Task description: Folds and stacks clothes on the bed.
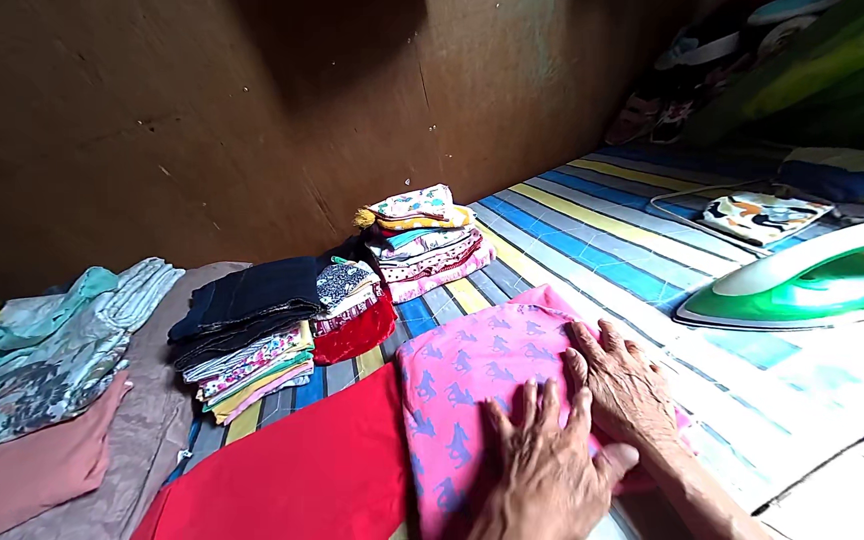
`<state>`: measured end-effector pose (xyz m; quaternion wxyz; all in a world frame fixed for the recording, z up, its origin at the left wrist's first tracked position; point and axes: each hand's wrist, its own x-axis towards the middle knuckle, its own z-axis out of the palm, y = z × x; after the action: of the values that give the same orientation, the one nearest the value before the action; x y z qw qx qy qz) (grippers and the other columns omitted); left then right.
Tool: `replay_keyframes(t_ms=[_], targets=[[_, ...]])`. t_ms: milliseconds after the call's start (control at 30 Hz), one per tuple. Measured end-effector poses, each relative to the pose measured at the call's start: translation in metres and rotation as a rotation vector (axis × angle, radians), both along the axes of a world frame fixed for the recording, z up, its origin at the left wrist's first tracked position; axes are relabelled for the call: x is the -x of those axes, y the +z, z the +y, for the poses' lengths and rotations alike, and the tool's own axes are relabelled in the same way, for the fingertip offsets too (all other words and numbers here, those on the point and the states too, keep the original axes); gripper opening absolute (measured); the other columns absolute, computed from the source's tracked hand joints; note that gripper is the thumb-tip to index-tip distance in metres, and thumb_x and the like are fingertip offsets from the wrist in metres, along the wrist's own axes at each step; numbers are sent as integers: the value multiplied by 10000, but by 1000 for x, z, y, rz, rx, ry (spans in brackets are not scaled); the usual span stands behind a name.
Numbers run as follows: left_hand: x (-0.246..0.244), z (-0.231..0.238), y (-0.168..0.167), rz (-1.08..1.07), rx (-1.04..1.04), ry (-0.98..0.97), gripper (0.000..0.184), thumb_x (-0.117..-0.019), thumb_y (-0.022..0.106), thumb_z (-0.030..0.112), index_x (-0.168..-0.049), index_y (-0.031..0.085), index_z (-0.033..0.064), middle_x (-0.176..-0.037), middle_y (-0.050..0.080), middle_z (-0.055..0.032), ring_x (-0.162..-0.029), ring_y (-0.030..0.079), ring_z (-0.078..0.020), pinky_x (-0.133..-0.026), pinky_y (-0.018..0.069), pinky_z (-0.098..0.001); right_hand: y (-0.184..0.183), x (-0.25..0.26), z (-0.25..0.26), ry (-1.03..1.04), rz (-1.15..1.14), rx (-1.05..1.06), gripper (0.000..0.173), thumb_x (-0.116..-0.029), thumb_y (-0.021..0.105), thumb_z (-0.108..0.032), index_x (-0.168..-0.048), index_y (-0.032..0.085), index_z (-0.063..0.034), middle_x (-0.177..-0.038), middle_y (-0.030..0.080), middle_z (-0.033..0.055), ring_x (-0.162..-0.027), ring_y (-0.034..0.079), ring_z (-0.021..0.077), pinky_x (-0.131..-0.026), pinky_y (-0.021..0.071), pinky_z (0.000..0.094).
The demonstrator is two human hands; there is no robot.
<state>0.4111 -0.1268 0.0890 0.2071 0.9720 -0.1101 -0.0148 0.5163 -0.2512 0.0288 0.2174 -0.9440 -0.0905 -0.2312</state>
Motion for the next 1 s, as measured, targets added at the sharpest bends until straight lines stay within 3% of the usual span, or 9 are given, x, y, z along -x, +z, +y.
replay_keyframes(t_ms=[67, 167, 233, 333, 467, 567, 667, 867, 1000], targets=[[-39, -1, 0, 127, -79, 30, 685, -1039, 335, 619, -1627, 300, 270, -1680, 269, -121, -1569, 144, -383, -1099, -10, -830, 0, -1, 0, -12, -14, 12, 546, -1036, 358, -422, -1421, 621, -139, -1418, 571, 279, -1203, 586, 537, -820, 448, 713], [-71, 12, -2, 158, -167, 94, 666, -1043, 299, 635, -1614, 327, 293, -1695, 244, -65, -1582, 102, -339, -1125, -33, -796, 0, -2, 0, -18, -9, 20, 619, -1023, 276, -474, -1419, 624, -150, -1412, 579, 268, -1191, 589, 535, -808, 445, 705], [-76, 27, -5, 148, -215, 145, 652, -1039, 284, 649, -1604, 344, 328, -1700, 223, -78, -1581, 89, -355, -1127, -30, -791, -3, -3, -1, -17, -9, 12, 647, -1021, 242, -488, -1424, 625, -157, -1416, 578, 272, -1213, 582, 536, -828, 432, 721], [-73, 60, -5, 121, -193, 275, 613, -1042, 332, 629, -1569, 421, 328, -1672, 296, -88, -1565, 144, -383, -1135, -5, -788, -6, -4, -2, -20, -28, 1, 652, -1018, 244, -496, -1419, 629, -156, -1404, 586, 271, -1218, 584, 522, -832, 428, 722], [-52, 107, -17, -22, -155, 410, 664, -1005, 428, 634, -1544, 472, 249, -1627, 378, -117, -1546, 219, -388, -1129, 106, -778, -7, -5, -3, -18, -49, -1, 659, -1018, 248, -511, -1423, 624, -150, -1394, 593, 270, -1203, 586, 538, -826, 432, 727], [-28, 131, -32, -75, -34, 493, 914, -916, 517, 705, -1580, 387, 90, -1656, 279, -208, -1544, 198, -429, -1162, 149, -731, -8, -4, -3, -26, -75, 1, 671, -1015, 247, -524, -1425, 623, -148, -1380, 605, 270, -1180, 596, 542, -817, 427, 726], [-18, 143, -45, -141, 55, 496, 1074, -862, 516, 768, -1573, 337, -18, -1608, 336, -274, -1512, 273, -458, -1196, 153, -674, -8, -2, -4, -20, -66, 7, 699, -1013, 235, -548, -1442, 604, -137, -1390, 592, 281, -1195, 582, 555, -836, 412, 748], [-22, 151, -39, -94, 50, 467, 764, -996, 426, 599, -1577, 399, 103, -1607, 375, -220, -1522, 277, -406, -1178, 149, -680, -5, -1, -4, -13, -46, 16, 726, -1011, 224, -579, -1447, 593, -131, -1383, 577, 316, -1195, 563, 588, -845, 395, 766], [-25, 150, -47, -189, 13, 485, 683, -1029, 395, 510, -1535, 460, 55, -1546, 469, -220, -1481, 372, -398, -1176, 198, -655, -3, 1, -8, -9, -4, 18, 707, -1018, 246, -562, -1482, 553, -125, -1431, 529, 335, -1271, 495, 616, -901, 362, 799]])
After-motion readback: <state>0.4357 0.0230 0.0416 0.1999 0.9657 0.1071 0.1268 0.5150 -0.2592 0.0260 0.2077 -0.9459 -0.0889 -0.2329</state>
